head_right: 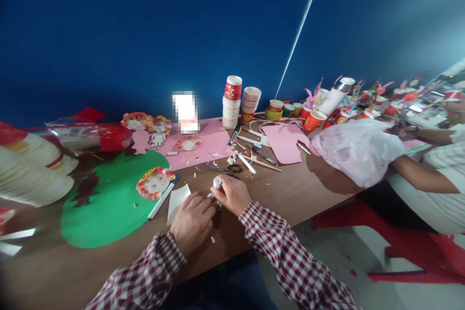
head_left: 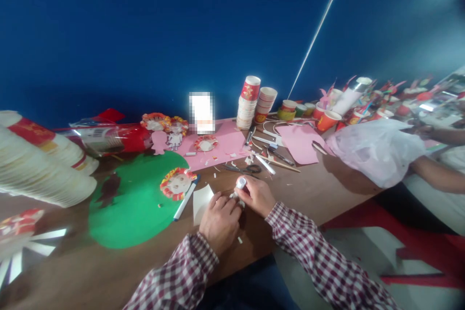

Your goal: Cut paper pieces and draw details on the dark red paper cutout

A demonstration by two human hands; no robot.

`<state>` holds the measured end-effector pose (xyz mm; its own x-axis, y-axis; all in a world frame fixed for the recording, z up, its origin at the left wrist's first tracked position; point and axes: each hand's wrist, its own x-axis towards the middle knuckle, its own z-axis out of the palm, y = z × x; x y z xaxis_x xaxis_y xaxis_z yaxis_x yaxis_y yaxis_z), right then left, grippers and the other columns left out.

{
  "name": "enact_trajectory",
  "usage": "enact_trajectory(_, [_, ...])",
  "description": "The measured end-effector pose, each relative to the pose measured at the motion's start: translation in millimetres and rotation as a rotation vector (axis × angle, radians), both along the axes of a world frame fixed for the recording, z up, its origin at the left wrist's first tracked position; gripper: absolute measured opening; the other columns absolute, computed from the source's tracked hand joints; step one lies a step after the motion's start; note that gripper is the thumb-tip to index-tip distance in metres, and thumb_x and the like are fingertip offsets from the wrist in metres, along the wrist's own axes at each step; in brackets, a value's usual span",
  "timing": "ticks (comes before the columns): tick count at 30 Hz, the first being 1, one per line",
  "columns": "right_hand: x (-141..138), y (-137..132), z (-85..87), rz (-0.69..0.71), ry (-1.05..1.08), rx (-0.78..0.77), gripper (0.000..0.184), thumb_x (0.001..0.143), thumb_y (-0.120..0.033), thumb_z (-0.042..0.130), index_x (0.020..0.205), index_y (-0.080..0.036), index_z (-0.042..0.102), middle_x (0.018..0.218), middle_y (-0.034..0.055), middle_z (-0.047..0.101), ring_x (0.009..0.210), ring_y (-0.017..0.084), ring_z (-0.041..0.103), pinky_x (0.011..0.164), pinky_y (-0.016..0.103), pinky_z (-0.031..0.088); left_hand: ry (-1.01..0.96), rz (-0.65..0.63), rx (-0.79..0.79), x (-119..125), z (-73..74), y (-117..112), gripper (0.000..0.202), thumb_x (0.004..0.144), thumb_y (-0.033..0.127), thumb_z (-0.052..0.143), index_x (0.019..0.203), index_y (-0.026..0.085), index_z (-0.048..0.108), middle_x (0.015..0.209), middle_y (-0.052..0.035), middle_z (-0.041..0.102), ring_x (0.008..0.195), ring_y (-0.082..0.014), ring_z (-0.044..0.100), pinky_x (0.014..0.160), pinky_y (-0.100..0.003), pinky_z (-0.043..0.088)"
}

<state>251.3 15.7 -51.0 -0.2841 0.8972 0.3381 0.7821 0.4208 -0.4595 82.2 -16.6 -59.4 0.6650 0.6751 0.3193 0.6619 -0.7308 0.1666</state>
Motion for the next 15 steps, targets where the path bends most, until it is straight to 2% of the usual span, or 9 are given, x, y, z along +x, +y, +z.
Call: enact_trajectory(15, [1.2,-2.3,-1.0,-0.013,0.075,0.02,0.013,0.088,-0.028,0.049,0.092,-0.017,0.054,0.081,0.0051,0.063,0.072,0.017,0.059,0.068,0.025,0.044,-0.049,-0.003,-0.002,0.2,-3.7,1.4,0.023,0.075,0.016,0.052,0.095,0.019,0.061,0.097,-0.0044,0.063,0.094,-0.0222,0.052,0.1,-0.045,0.031])
